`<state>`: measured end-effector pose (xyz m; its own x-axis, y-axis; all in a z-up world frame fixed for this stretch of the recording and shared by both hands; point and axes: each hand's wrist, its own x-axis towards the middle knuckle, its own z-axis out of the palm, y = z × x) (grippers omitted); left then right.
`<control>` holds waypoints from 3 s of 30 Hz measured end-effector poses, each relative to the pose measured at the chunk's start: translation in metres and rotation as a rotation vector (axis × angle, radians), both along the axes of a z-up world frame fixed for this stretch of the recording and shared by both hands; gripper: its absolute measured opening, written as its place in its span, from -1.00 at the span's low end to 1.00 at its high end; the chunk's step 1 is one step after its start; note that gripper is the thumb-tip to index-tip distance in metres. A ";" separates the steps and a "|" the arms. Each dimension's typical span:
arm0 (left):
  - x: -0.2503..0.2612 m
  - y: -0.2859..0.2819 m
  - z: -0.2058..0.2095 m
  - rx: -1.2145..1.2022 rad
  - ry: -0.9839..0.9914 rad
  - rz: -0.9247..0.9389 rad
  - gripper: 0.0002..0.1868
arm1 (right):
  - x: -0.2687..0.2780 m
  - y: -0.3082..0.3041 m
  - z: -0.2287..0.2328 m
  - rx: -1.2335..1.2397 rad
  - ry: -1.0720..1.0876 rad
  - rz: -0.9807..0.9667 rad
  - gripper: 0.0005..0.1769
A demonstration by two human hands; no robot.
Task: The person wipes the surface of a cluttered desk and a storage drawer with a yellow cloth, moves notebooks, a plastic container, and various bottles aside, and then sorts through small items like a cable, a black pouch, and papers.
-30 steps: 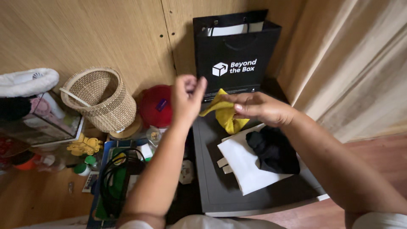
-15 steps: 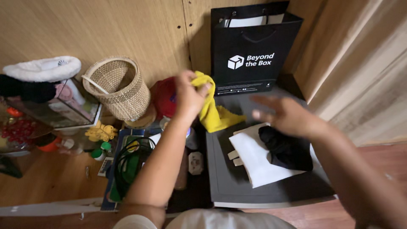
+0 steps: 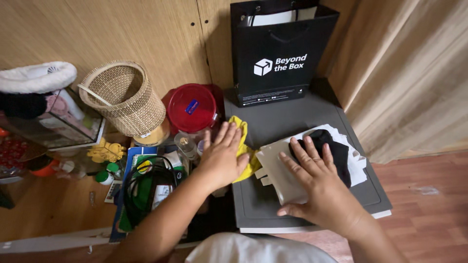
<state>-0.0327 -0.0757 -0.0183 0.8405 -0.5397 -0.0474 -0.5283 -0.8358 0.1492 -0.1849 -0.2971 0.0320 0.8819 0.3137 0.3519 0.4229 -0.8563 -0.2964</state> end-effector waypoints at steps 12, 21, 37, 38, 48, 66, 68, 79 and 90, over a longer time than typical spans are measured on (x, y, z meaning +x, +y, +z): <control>0.108 -0.029 -0.001 -0.018 -0.021 0.273 -0.38 | -0.025 0.019 -0.032 0.137 -0.156 -0.069 0.16; 0.004 -0.003 -0.016 -0.069 -0.167 0.019 -0.35 | -0.020 0.018 -0.048 0.046 -0.175 -0.143 -0.04; -0.053 0.008 -0.002 -0.054 -0.058 -0.104 -0.40 | -0.031 -0.007 -0.034 -0.026 -0.217 -0.213 -0.01; -0.063 0.015 0.001 -0.058 -0.057 -0.131 -0.41 | -0.029 -0.007 -0.033 -0.059 -0.200 -0.217 0.01; -0.038 -0.002 -0.006 -0.228 -0.036 0.052 -0.40 | 0.003 -0.009 -0.047 -0.241 -0.381 -0.199 -0.23; -0.086 -0.003 0.000 -0.032 -0.035 -0.213 -0.45 | 0.041 -0.018 -0.049 -0.292 -0.351 -0.271 -0.54; -0.102 0.002 -0.008 -0.126 -0.064 -0.392 -0.45 | 0.041 -0.018 -0.050 -0.244 -0.377 -0.264 -0.55; -0.022 0.014 -0.015 -0.063 -0.091 -0.195 -0.49 | -0.036 -0.028 -0.014 -0.117 -0.264 -0.215 -0.39; 0.046 -0.083 -0.030 0.088 -0.078 -0.335 -0.21 | -0.090 -0.007 -0.026 -0.053 -0.283 -0.187 -0.36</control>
